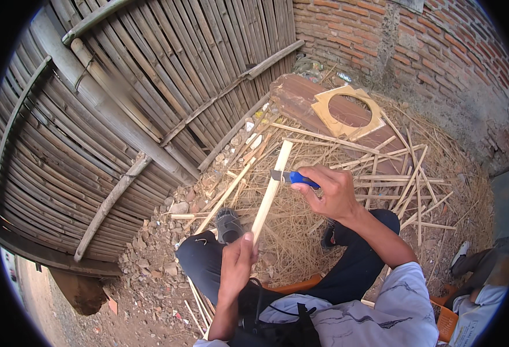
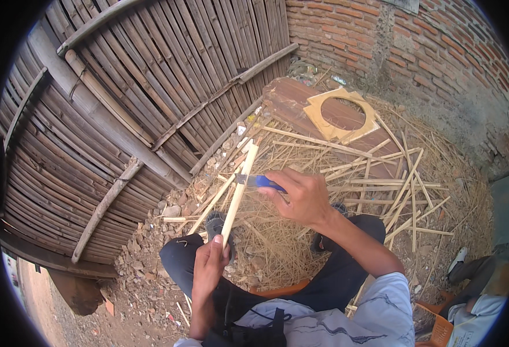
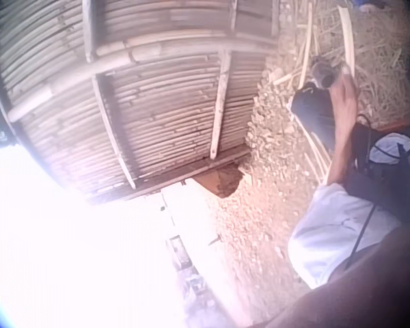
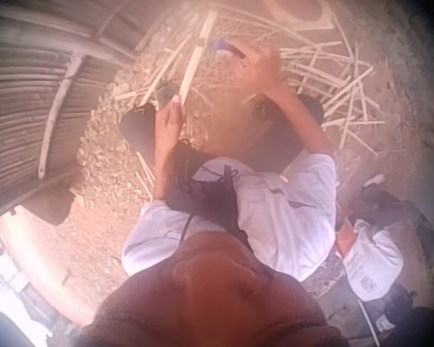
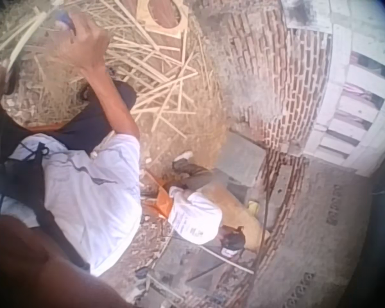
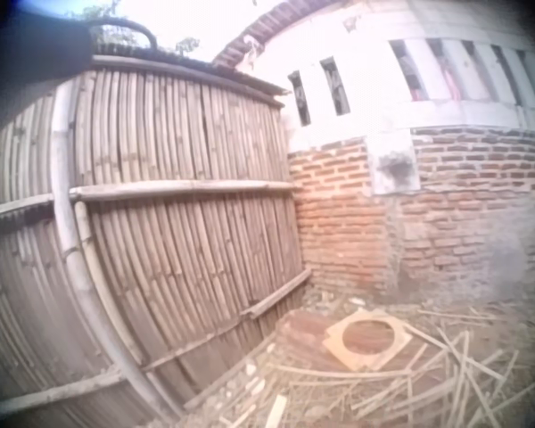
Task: The person sits on the ground and uses a blue utility knife to shave and smooth a long, thin strip of bamboo. They hold the bamboo with their left hand and scrape the surface with the knife in their right hand, rotating the strip to work on different sides.
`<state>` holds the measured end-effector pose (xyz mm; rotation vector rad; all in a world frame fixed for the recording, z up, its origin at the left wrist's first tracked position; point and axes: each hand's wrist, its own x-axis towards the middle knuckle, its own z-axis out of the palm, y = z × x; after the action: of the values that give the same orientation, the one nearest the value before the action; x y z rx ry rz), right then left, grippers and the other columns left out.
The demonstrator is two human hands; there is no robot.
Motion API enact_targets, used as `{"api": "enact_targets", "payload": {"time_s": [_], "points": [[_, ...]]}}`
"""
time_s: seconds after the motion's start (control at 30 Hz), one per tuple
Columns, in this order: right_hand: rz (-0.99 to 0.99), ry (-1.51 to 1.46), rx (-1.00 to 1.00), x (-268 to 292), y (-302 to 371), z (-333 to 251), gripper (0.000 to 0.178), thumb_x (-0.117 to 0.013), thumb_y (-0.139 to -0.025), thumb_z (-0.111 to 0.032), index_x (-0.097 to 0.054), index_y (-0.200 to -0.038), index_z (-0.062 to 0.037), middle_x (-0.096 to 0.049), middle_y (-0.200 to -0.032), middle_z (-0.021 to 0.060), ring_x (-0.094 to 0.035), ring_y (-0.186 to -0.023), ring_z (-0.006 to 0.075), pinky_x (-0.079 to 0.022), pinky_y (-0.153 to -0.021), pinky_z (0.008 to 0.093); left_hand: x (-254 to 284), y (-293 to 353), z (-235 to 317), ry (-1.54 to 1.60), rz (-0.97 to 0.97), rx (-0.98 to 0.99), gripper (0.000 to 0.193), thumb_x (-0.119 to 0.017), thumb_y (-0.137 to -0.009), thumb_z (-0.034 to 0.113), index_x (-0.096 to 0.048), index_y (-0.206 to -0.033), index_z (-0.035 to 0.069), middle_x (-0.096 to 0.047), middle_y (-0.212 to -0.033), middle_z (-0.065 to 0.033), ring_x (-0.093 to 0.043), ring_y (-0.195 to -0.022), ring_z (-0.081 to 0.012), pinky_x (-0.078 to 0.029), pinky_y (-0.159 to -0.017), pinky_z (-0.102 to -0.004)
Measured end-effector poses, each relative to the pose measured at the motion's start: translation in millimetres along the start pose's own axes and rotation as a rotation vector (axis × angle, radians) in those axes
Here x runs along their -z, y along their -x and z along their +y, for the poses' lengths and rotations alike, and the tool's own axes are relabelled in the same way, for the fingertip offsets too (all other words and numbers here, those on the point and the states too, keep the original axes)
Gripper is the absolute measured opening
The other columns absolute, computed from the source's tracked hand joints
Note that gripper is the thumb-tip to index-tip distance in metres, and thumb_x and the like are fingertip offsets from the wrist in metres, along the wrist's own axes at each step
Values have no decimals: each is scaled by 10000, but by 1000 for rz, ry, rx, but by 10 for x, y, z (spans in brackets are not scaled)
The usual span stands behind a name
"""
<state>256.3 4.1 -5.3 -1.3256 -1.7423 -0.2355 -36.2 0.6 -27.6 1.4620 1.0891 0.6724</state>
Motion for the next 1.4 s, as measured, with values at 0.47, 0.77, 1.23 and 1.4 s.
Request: {"api": "enact_targets", "payload": {"time_s": [0.47, 0.77, 1.23, 1.4], "points": [[161, 109, -319, 305, -289, 435, 290, -804, -1014, -298, -799, -1098, -21, -809, -937, 162, -767, -694, 259, -573, -602, 355, 208, 208, -112, 127, -119, 151, 544, -427, -1218, 395, -552, -798, 73, -438, -658, 41, -356, -588, -68, -306, -551, -303], [-17, -165, -74, -76, 20, -66, 317, -800, -1015, -336, -787, -1118, -36, -809, -945, 144, -783, -717, 266, -592, -594, 363, 81, -41, -246, 94, -134, 55, 588, -331, -1227, 452, -437, -769, 98, -397, -688, 36, -359, -611, -85, -310, -570, -310], [-85, -169, -2, -127, 80, -224, 253, -858, -951, -240, -779, -1071, -31, -787, -906, 106, -769, -697, 269, -585, -586, 369, -68, -152, -86, -108, -85, -162, 520, -380, -1217, 404, -565, -945, 1, -547, -755, -117, -512, -655, -268, -427, -650, -431], [-139, -119, 4, -142, 121, -267, 283, -839, -965, -304, -785, -1102, -62, -796, -924, 100, -774, -702, 269, -589, -572, 373, -186, -125, 128, -275, 10, -201, 474, -380, -1216, 345, -575, -984, -20, -575, -729, -190, -577, -654, -401, -445, -656, -502]]}}
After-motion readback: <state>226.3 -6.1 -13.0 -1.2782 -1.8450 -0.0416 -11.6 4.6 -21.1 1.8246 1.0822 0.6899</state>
